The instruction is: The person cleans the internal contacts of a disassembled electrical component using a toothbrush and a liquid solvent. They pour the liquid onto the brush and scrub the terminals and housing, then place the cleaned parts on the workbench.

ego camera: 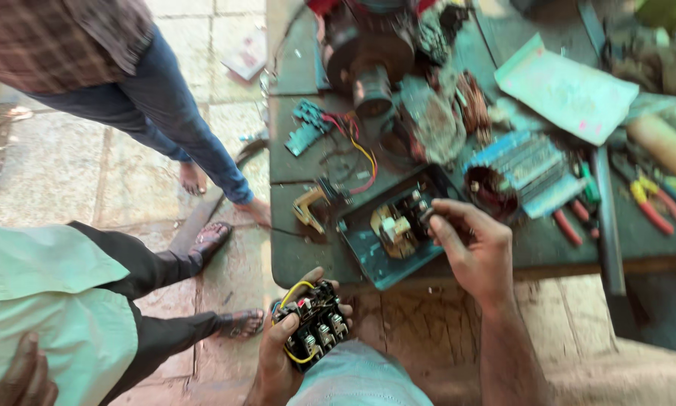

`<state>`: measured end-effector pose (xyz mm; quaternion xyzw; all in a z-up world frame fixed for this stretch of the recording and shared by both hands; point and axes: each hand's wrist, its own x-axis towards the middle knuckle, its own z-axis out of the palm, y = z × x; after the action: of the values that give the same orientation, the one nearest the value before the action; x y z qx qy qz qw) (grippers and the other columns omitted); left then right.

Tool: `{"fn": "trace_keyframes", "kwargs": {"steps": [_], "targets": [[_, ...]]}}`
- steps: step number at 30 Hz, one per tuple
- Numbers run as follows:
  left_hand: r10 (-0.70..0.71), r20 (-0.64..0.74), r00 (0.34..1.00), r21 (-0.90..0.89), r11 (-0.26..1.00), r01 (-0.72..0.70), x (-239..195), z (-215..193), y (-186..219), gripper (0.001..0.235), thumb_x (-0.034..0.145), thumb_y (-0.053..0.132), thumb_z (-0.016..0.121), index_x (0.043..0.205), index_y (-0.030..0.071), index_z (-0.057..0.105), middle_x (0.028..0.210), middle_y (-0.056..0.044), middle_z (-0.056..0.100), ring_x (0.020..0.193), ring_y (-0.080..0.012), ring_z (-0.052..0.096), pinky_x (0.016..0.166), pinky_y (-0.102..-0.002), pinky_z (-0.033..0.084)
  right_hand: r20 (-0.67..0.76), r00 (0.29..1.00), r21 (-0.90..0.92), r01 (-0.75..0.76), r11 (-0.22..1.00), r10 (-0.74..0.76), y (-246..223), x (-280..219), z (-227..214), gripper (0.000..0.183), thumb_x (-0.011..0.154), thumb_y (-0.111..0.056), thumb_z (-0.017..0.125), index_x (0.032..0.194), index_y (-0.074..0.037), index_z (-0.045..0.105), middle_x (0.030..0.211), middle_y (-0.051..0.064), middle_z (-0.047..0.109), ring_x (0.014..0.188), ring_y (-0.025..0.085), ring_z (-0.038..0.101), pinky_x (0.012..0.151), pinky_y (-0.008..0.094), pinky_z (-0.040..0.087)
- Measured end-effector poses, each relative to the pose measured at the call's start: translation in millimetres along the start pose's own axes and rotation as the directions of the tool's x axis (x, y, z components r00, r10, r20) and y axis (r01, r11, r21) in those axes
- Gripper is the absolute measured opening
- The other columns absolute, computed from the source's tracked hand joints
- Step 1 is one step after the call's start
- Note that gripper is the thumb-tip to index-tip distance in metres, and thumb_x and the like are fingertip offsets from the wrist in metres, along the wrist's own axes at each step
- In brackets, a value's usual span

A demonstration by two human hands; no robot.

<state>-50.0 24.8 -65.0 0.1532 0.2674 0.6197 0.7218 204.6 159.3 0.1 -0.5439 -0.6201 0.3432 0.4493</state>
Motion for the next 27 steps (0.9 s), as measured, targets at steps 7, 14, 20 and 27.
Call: {"fn": "trace_keyframes", "kwargs": {"steps": [7,14,20,27], "targets": [[0.132,-0.058,0.99,-0.009,0.991,-0.133,20,-8,12,0.079,0.086,0.033,0.063,0.15,-0.007,0.041,0.133,-0.025,0.061,0.106,-0.0356,0.071,0.086,-0.046,0.061,0.03,0.985,0.087,0.166,0.982,-0.169,-8,52,5,0.023,0.098,-0.001,0.069,0.12,0.004,0.071,0.098,0.006,0.075,0.084,0.008,0.069,0.075,0.022,0.057],[0.147,-0.044,0.988,-0.068,0.986,-0.15,60,-16,9,0.073,0.086,0.032,0.063,0.148,-0.005,0.047,0.121,-0.022,0.067,0.097,-0.0325,0.074,0.078,-0.042,0.063,0.033,0.998,0.191,0.043,0.981,-0.05,88,48,-5,0.031,0.093,-0.004,0.069,0.122,0.006,0.07,0.103,0.013,0.078,0.088,0.013,0.072,0.075,0.027,0.059],[0.119,-0.163,0.979,-0.007,0.993,-0.122,73,-11,12,0.071,0.083,0.032,0.061,0.145,-0.001,0.053,0.118,-0.018,0.07,0.094,-0.0295,0.076,0.077,-0.04,0.064,0.103,0.994,0.071,-0.032,0.997,0.025,212,68,-31,0.038,0.092,-0.007,0.069,0.129,0.003,0.065,0.093,0.014,0.078,0.071,0.016,0.071,0.063,0.032,0.06],[0.147,-0.146,0.978,-0.028,0.988,-0.152,85,6,21,0.067,0.084,0.033,0.062,0.142,0.001,0.054,0.118,-0.016,0.071,0.095,-0.0282,0.075,0.077,-0.04,0.063,0.09,0.993,0.109,-0.087,0.99,0.077,246,61,-47,0.039,0.09,-0.009,0.07,0.128,-0.001,0.066,0.096,0.016,0.078,0.072,0.02,0.072,0.062,0.037,0.06]]}}
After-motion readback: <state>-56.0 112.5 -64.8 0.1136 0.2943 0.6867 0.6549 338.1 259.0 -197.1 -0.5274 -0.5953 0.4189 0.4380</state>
